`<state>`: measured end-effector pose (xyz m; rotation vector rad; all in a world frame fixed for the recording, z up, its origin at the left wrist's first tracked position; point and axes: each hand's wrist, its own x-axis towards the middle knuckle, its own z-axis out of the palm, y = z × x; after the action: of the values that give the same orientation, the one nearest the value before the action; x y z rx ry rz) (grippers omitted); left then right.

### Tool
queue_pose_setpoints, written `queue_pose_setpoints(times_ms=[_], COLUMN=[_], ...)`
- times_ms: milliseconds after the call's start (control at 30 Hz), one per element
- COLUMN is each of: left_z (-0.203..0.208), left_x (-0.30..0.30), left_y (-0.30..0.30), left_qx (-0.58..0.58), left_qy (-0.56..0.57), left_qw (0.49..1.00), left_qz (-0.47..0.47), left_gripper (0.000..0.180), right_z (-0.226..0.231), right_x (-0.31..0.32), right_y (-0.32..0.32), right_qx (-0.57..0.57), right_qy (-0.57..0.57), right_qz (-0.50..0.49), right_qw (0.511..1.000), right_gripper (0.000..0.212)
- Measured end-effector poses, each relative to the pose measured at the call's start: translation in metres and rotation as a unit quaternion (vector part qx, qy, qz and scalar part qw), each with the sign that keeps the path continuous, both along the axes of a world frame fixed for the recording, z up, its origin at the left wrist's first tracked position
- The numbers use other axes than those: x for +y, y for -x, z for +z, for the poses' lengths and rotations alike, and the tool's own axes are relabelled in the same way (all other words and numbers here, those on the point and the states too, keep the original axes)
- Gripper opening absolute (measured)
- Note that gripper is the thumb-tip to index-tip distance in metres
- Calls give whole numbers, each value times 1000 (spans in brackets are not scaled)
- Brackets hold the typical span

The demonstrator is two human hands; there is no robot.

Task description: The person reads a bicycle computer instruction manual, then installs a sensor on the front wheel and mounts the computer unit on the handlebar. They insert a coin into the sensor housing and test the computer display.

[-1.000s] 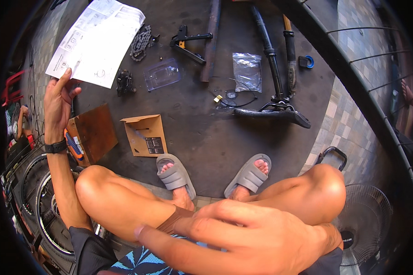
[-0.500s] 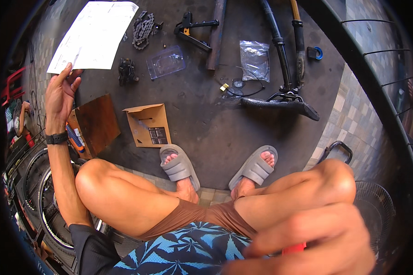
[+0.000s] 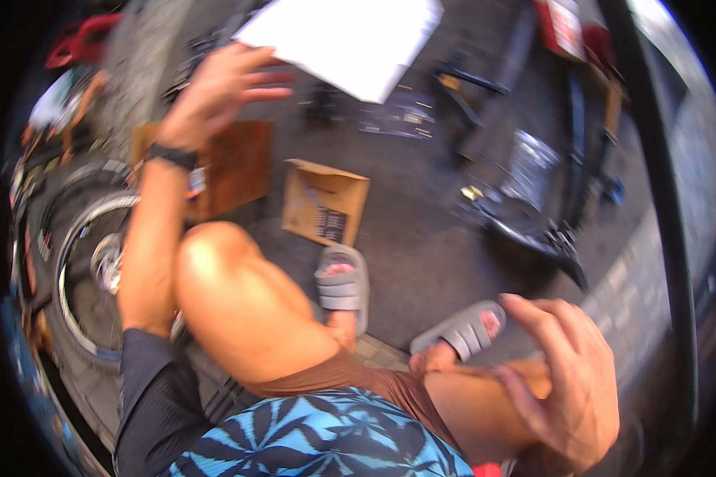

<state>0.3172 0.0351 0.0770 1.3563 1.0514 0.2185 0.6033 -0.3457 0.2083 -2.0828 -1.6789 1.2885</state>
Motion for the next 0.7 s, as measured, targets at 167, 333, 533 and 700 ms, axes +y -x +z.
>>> queue_pose_setpoints(times_ms=[167,333,533,700], left_z=[13,43,51,40], left_x=[-23,-85,-125,-123], left_y=[-32,-64,-126,-130], left_qx=[279,-264,-27,27], left_qy=[-297,-487,-479,-482], left_qw=[876,766,822,817], left_qz=[-258,-326,-307,-315], left_gripper=[71,25,19,23], right_z=[-23,-67,-185,-279], right_x=[2,13,48,8], right_y=[3,-23,-45,-71], right_qx=[-30,-51,6,-237], right_qy=[-10,-1,-68,-96], right_qz=[-84,-129,-205,-36], right_qw=[996,990,976,966], right_gripper=[68,48,34,72])
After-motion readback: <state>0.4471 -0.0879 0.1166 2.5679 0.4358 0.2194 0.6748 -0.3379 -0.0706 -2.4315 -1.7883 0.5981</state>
